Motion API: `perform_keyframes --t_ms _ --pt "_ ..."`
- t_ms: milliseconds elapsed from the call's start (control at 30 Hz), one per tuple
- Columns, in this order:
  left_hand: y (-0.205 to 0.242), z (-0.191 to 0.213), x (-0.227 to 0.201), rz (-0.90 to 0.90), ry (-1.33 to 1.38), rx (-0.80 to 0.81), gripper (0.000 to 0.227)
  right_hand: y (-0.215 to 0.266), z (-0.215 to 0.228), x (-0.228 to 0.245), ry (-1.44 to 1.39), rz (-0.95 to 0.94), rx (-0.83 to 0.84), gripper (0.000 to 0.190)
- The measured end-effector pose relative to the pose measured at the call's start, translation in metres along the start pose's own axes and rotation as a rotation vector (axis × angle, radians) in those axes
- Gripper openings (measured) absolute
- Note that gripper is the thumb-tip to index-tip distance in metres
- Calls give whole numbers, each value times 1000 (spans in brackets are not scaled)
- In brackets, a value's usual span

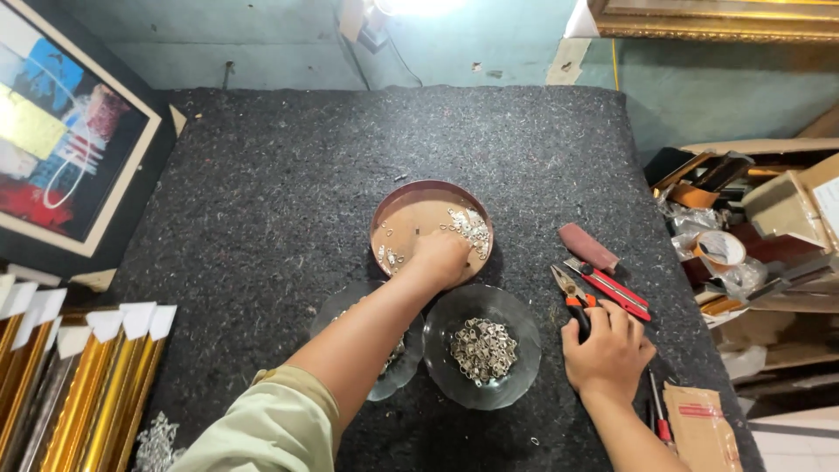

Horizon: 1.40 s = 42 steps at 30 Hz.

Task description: Sorting and preparing small metal hardware components for picture frames

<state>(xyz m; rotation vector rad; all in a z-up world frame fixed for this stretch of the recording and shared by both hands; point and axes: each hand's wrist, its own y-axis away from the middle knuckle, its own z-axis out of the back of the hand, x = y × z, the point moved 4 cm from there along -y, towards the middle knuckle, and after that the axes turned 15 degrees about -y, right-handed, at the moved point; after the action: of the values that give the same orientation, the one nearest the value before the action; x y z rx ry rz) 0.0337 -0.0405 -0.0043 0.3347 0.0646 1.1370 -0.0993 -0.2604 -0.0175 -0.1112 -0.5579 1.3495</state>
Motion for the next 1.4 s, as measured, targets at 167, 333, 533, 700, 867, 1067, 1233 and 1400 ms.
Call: perform_keyframes --t_ms 167,333,533,700,867,1067,1233,1400 --pt "61 25 7 170 615 84 20 1 4 1 -10 20 -7 25" --pt "100 -31 -8 305 1278 -341 26 5 -3 -10 15 118 -194 20" --pt "227 1 -71 387 1852 -208 14 9 19 -9 -404 137 -151 25" --pt "280 -12 -79 504 1938 55 17 31 52 -8 -661 112 -192 20" --pt "315 -9 -80 460 2016 -77 13 83 113 45 -1050 -223 197 7" --pt "333 27 -88 275 2070 -94 11 130 161 116 -1289 -426 713 23" --pt "345 46 -90 123 1978 -116 14 137 183 139 -1354 -375 735 27" --pt "353 55 -92 -62 2012 -164 12 151 177 140 -1671 -576 959 18"
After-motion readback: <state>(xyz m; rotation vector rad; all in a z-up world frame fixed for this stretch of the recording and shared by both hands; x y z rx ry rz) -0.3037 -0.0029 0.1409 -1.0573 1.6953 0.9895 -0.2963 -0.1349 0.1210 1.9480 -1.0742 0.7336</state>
